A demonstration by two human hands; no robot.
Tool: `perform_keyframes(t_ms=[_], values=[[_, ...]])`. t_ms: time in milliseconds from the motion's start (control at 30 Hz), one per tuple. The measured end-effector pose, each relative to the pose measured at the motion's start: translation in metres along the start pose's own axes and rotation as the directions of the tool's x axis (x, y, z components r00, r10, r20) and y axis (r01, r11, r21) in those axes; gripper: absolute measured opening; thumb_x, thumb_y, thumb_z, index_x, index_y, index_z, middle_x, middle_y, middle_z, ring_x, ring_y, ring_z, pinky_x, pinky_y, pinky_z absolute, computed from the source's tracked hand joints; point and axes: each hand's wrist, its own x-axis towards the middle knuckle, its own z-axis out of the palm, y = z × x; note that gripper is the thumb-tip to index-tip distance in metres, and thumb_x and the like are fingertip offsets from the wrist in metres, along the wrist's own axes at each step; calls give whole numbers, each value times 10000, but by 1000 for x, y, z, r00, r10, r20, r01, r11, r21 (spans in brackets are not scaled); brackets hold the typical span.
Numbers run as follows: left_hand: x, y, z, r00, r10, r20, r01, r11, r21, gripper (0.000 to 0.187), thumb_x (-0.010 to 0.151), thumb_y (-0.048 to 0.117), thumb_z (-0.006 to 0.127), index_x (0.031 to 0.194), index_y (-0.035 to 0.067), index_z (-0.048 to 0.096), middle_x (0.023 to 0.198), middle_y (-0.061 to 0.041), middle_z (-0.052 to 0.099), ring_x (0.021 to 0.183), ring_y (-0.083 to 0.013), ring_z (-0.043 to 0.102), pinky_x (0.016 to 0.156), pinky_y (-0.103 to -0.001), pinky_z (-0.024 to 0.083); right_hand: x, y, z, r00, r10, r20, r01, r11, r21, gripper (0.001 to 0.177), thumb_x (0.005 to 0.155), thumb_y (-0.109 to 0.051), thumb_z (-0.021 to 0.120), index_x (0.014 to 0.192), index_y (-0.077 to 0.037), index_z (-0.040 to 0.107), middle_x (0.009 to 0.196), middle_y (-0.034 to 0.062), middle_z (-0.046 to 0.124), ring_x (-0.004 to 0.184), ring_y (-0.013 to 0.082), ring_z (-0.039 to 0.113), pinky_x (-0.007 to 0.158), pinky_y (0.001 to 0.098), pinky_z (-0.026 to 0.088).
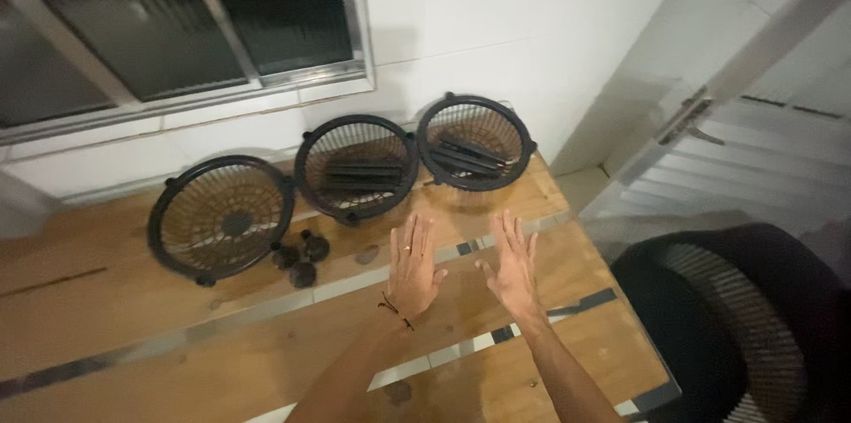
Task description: The person assembles a small black wire basket on a wooden table. They insert a short handle into the basket, then attach two longer legs, and finally place a circular wire lid on top.
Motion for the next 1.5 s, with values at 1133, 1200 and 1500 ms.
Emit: perform_keyframes(t_ms=[1133, 1200, 1500], values=[[-227, -298, -96, 947, -303, -110, 317, 937, 149, 1087, 818, 383, 802, 1596, -14, 156, 1673, -242, 130, 1566, -382, 81, 1265, -600, 70, -60, -329, 204, 941, -299, 156, 267, 943, 197, 994, 793, -148, 809, 1599, -138, 227, 1695, 102, 171, 1561, 337, 162, 1251, 584, 72], [-248, -312, -99, 943, -246, -223, 278, 953, 125, 1078, 838, 368, 799, 1600, -40, 154, 1680, -249, 142, 1575, -398, 95, 1270, -591, 84, -71, -344, 215, 949, -275, 156, 245, 951, 188, 994, 801, -138, 806, 1604, -115, 222, 1694, 118, 167, 1558, 368, 139, 1247, 580, 75], [-255, -365, -104, 959, -284, 14, 283, 959, 28, 1158, 803, 381, 796, 1603, -33, 67, 1649, -298, 38, 1546, -411, 34, 1231, -609, 11, -97, -387, 244, 968, -204, 147, 171, 962, 212, 1011, 768, -119, 823, 1596, -98, 243, 1675, 167, 198, 1549, 422, 142, 1238, 567, 106]])
